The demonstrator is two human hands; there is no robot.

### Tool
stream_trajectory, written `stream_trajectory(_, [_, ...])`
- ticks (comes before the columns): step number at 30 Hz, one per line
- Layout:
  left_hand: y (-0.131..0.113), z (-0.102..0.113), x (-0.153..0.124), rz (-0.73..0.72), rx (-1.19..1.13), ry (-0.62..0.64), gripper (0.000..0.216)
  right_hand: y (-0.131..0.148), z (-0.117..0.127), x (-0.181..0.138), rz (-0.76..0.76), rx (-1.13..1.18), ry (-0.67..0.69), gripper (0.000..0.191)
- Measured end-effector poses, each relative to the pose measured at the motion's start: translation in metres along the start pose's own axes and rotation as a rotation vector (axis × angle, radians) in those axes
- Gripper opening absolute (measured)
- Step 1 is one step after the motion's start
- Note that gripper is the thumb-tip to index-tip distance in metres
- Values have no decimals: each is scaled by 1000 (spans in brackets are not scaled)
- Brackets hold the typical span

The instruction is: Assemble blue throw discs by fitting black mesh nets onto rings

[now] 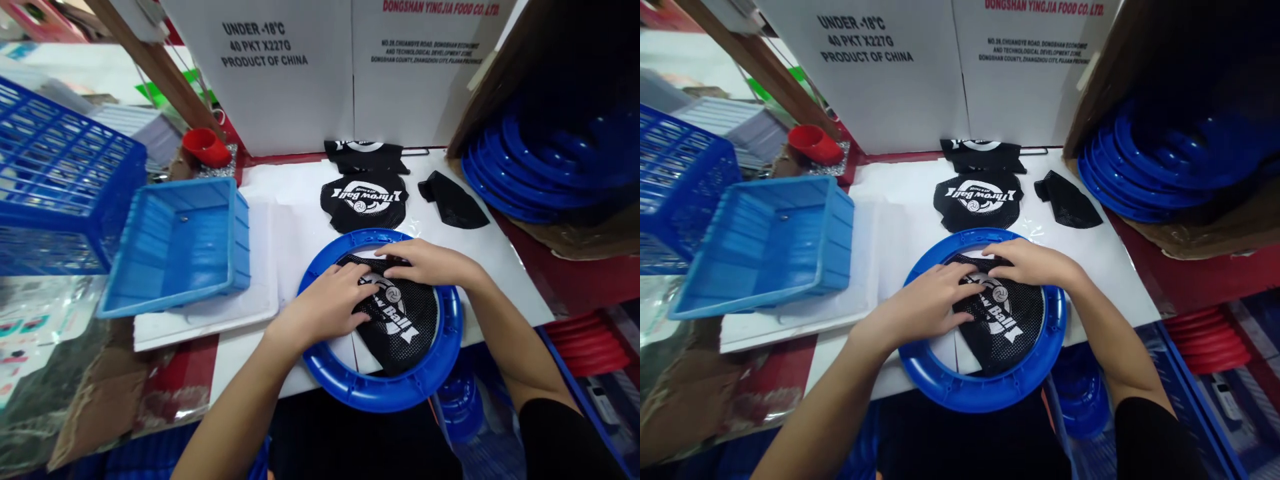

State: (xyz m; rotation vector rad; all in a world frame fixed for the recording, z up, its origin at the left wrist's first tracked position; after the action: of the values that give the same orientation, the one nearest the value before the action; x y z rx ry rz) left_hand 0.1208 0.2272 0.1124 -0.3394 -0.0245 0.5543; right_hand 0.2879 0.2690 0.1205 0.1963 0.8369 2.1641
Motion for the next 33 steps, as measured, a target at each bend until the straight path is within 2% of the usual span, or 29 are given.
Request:
stream_trajectory(4, [7, -4, 1, 43, -3, 27, 51, -1, 8, -17, -215, -77, 121, 31])
stream_trajectory(7, [8, -2, 1, 60, -6, 25, 61, -5, 8, -20, -272, -134, 169, 20])
stream_trajectory(9, [7, -1, -1, 57, 2, 36, 58, -9, 9, -18, -276, -189, 137, 21])
stream_trajectory(11, [5, 0, -2, 54, 15, 59, 43, -11, 10, -16, -269, -223, 95, 18])
stream_trajectory(13, [3, 0, -2, 57, 26, 75, 32, -9, 6, -17, -263, -200, 129, 16])
stream_trajectory(16, [3, 4, 0, 67, 38, 68, 24, -3, -3, -22, -264, -161, 230, 22])
stream_trajectory(19, [1, 8, 1, 63, 27, 73, 9, 2, -6, -26, -259, -225, 218, 12])
stream_trajectory(20, [1, 9, 1, 61, 18, 88, 6, 2, -6, -27, -261, -247, 208, 6])
stream_trajectory(23, [0, 11, -1, 55, -15, 132, 13, 0, -9, -27, -266, -275, 215, 12])
stream_trajectory(27, [-2, 13, -4, 37, -74, 107, 6, 0, -10, -26, -261, -303, 211, 8])
stream_trajectory(30, [-1, 7, -5, 68, -103, 143, 24, 0, -10, -25, -267, -335, 209, 7])
stream_trajectory(33, [-1, 2, -7, 99, -136, 187, 47, 0, -9, -22, -262, -346, 204, 16])
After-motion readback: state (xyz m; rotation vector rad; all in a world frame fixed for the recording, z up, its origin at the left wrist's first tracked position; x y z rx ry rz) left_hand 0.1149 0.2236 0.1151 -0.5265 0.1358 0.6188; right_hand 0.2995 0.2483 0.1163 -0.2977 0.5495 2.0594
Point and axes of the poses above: each hand's wrist, its own x-axis towards the middle knuckle, its own z-axis out of the back of the hand, y = z × x, the point moved 6 cm from there along x, towards the middle knuckle
